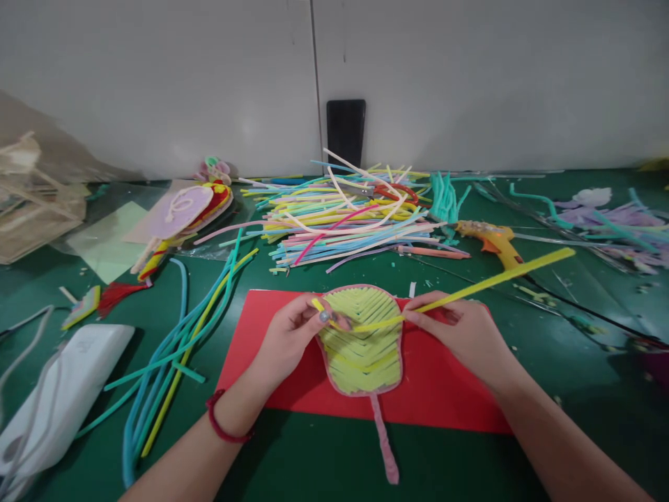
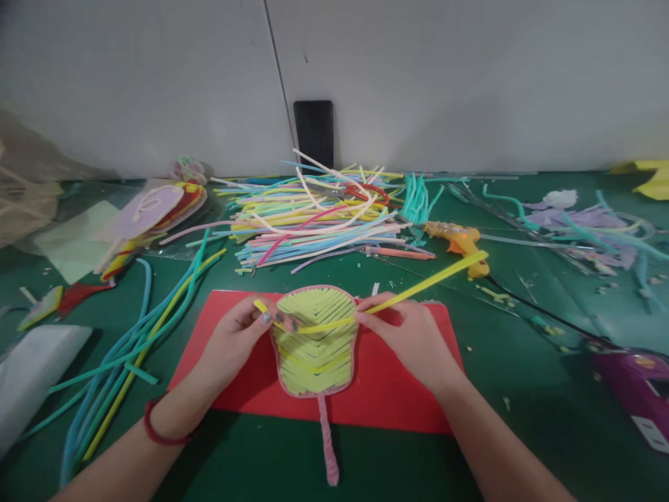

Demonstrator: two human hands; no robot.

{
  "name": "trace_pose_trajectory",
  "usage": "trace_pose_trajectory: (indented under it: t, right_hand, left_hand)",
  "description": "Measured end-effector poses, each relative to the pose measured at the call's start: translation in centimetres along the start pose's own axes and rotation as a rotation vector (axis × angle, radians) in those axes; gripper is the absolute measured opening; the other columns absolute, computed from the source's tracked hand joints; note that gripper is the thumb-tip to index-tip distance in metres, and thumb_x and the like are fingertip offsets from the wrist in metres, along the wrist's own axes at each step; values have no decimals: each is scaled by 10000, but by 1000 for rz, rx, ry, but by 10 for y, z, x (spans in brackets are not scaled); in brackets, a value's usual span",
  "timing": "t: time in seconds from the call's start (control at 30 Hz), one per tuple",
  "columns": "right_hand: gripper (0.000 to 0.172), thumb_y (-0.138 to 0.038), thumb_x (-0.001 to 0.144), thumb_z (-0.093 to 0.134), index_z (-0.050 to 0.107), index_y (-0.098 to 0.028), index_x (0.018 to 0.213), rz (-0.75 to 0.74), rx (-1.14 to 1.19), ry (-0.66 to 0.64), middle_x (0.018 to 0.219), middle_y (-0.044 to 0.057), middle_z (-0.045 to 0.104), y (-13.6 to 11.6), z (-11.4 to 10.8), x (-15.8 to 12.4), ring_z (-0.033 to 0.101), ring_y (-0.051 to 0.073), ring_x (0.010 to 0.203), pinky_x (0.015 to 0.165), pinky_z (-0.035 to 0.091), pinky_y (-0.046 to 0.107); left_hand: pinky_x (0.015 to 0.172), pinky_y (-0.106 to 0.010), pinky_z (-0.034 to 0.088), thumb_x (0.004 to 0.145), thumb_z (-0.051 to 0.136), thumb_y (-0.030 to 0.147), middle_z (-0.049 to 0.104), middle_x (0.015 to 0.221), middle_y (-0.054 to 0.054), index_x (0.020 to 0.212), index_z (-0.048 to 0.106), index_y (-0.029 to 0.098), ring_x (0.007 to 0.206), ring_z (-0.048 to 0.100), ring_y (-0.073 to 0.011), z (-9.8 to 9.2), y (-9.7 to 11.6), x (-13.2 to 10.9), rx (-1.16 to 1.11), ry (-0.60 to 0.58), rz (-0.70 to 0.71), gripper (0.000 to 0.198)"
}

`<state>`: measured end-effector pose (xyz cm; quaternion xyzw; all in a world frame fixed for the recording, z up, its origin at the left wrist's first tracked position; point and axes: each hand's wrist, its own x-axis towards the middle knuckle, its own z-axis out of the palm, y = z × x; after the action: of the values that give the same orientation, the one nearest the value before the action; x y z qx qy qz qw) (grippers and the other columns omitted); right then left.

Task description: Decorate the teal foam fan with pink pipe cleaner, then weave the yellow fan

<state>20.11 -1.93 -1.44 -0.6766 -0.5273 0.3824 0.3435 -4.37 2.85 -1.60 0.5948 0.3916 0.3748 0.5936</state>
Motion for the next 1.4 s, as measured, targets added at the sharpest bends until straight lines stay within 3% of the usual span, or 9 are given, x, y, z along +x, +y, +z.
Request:
trace_pose_trajectory:
  t: [0.2, 0.43, 0.53, 0.67, 0.87, 1.1, 1.27, 1.4]
  right_hand:
    - [215, -425, 761, 641, 685, -221, 808, -55, 38, 117, 838, 41, 708, -3, 7, -4, 651, 207, 811, 735, 537, 321]
    - [116, -304, 850, 555, 653, -243, 847, -301, -121, -42, 928, 23, 691, -4, 21, -10, 638, 182, 881, 768, 526, 290]
    - [110, -298, 855, 545, 646, -255, 863, -302, -144, -64, 949, 26, 684, -1, 22, -9, 637, 189, 892, 773, 531, 305]
    - [104, -305, 848, 555, 648, -262, 859, -303, -148, -89, 962, 34, 680, 1, 22, -5, 631, 211, 920, 807, 528, 349]
    - [67, -263, 819, 617, 655, -253, 873, -428, -121, -110, 928, 26, 674, 3, 21, -1, 615, 192, 923, 847, 499, 341]
    - [97, -268, 829, 607, 683, -245, 774, -546, -171, -148, 923, 33, 659, 3, 21, 0, 596, 194, 952, 869, 472, 346]
    - [128, -263, 847, 581, 683, -252, 770, -553, -212, -126, 936, 38, 648, 4, 23, 0, 581, 200, 947, 869, 459, 362]
    - [101, -250, 838, 588, 675, -245, 787, -550, -212, -174, 970, 40, 621, 3, 22, 0, 572, 194, 955, 892, 439, 366]
  left_hand:
    - [551, -171, 471, 859, 501, 217, 634, 580, 20, 698, 633, 180, 566, 600, -105, 3, 1, -3, 361, -14, 62, 211]
    - [688, -231, 493, 920, 463, 267, 674, 778, -34, 894, 676, 170, 725, 619, -138, 3, -7, -3, 868, 1, 467, 236]
    - [681, -244, 492, 933, 433, 284, 646, 778, -38, 916, 680, 170, 739, 592, -144, 2, -10, -2, 975, 1, 484, 273]
    - [689, -245, 499, 940, 407, 302, 625, 806, -34, 936, 677, 186, 770, 577, -145, 0, -11, -2, 995, -23, 411, 294]
    - [732, -257, 495, 928, 441, 274, 623, 849, -37, 1052, 648, 191, 822, 583, -154, -2, -16, -2, 990, 0, 428, 255]
    - [719, -270, 499, 893, 499, 187, 596, 883, -40, 979, 676, 209, 833, 576, -156, -5, -17, 0, 963, -46, 417, 199]
    - [896, -382, 470, 849, 535, 142, 560, 1143, -75, 952, 671, 212, 1050, 545, -211, -1, -13, 1, 892, -6, 373, 184]
    - [935, -348, 462, 834, 535, 145, 541, 1242, -72, 940, 666, 204, 1090, 555, -195, -2, -11, 4, 736, -92, 264, 178]
